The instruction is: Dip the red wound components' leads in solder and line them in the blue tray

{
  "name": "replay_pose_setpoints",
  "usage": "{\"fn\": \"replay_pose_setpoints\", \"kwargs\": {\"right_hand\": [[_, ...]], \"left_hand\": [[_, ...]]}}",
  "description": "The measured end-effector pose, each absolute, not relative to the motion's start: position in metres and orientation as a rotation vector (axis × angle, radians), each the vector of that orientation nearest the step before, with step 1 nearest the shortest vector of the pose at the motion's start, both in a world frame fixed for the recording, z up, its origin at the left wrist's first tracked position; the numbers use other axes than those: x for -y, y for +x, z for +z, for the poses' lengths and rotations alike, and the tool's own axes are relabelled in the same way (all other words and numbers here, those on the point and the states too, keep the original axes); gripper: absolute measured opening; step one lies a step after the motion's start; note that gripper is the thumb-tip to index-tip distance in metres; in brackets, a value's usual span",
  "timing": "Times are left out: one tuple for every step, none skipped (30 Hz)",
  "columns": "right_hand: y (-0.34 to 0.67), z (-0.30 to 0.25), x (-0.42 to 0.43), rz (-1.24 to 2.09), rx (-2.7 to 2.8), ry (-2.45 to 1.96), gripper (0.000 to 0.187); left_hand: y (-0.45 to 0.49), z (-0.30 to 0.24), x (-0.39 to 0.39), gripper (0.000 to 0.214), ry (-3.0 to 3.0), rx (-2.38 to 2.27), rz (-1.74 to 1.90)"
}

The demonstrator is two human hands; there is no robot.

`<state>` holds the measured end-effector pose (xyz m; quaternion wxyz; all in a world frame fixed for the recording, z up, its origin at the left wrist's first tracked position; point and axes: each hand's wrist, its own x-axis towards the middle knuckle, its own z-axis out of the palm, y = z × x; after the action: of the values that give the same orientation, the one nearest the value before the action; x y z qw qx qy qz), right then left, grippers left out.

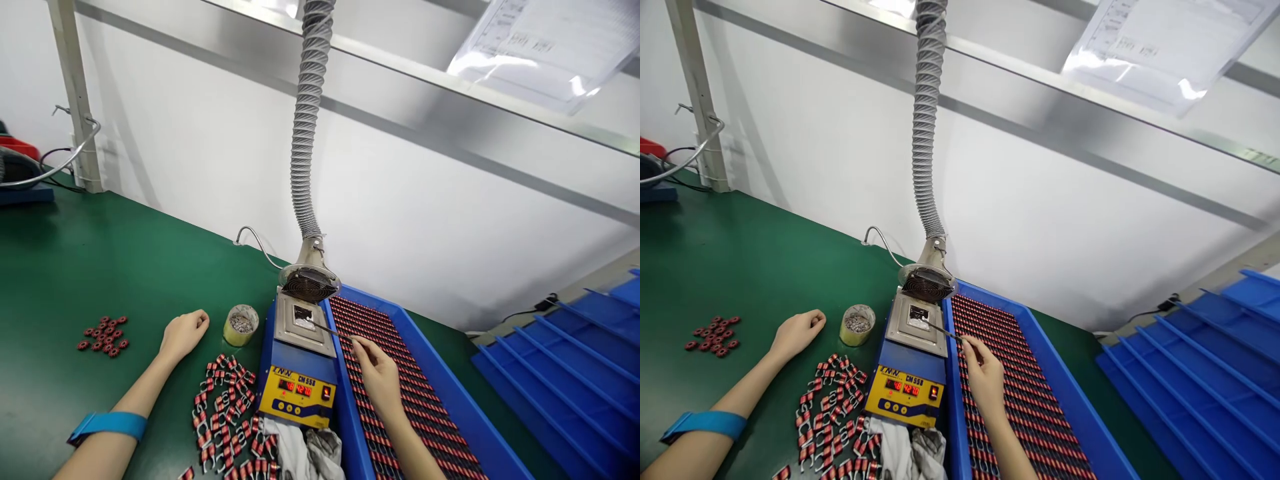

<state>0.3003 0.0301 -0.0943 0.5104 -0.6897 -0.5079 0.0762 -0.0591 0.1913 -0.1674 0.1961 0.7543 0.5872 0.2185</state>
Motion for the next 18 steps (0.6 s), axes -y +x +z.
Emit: {"fn": "replay_pose_setpoints", "kwargs": {"right_hand": [[0.297, -0.094, -0.028, 0.18, 1.226, -1.675, 0.037], [0.294, -0.094, -0.025, 0.178, 1.228, -1.689, 0.038], [0.291, -0.094, -0.024, 0.173, 1.226, -1.698, 0.038], [0.288, -0.094, -0.022, 0.168, 1.222, -1.703, 0.039], [0.285, -0.094, -0.021, 0.166, 1.216, -1.703, 0.039], [0.283, -0.095, -0.02, 0.164, 1.212, -1.7, 0.039], [0.281, -0.095, -0.02, 0.162, 1.21, -1.699, 0.038], [0.278, -0.096, -0.02, 0.156, 1.214, -1.701, 0.038], [0.276, -0.096, -0.02, 0.144, 1.224, -1.702, 0.038], [0.273, -0.096, -0.021, 0.126, 1.241, -1.704, 0.037], [0.27, -0.096, -0.022, 0.099, 1.265, -1.706, 0.037], [0.267, -0.094, -0.023, 0.069, 1.294, -1.71, 0.037], [0.264, -0.093, -0.023, 0.035, 1.327, -1.709, 0.036], [0.261, -0.091, -0.024, -0.003, 1.363, -1.705, 0.036], [0.259, -0.089, -0.025, -0.044, 1.4, -1.698, 0.034], [0.257, -0.087, -0.026, -0.089, 1.43, -1.687, 0.033], [0.255, -0.085, -0.028, -0.135, 1.45, -1.673, 0.032], [0.254, -0.083, -0.029, -0.173, 1.463, -1.66, 0.031]], "left_hand": [[-0.059, -0.167, -0.191, 0.027, 2.114, -1.641, 0.613], [-0.059, -0.167, -0.191, 0.027, 2.116, -1.638, 0.614], [-0.059, -0.167, -0.191, 0.026, 2.118, -1.635, 0.614], [-0.059, -0.167, -0.192, 0.026, 2.12, -1.632, 0.615], [-0.059, -0.167, -0.192, 0.025, 2.123, -1.629, 0.616], [-0.059, -0.168, -0.192, 0.025, 2.125, -1.626, 0.616], [-0.06, -0.169, -0.193, 0.024, 2.128, -1.623, 0.617], [-0.06, -0.17, -0.193, 0.025, 2.13, -1.618, 0.617], [-0.06, -0.17, -0.193, 0.025, 2.132, -1.613, 0.617], [-0.06, -0.171, -0.193, 0.026, 2.133, -1.609, 0.616], [-0.06, -0.172, -0.193, 0.026, 2.133, -1.607, 0.613], [-0.06, -0.172, -0.193, 0.026, 2.133, -1.607, 0.613], [-0.06, -0.172, -0.193, 0.026, 2.132, -1.61, 0.612], [-0.059, -0.171, -0.193, 0.026, 2.132, -1.613, 0.613], [-0.059, -0.171, -0.193, 0.026, 2.133, -1.616, 0.614], [-0.059, -0.171, -0.193, 0.025, 2.134, -1.617, 0.615], [-0.059, -0.17, -0.192, 0.025, 2.135, -1.619, 0.615], [-0.059, -0.17, -0.192, 0.025, 2.137, -1.62, 0.615]]}}
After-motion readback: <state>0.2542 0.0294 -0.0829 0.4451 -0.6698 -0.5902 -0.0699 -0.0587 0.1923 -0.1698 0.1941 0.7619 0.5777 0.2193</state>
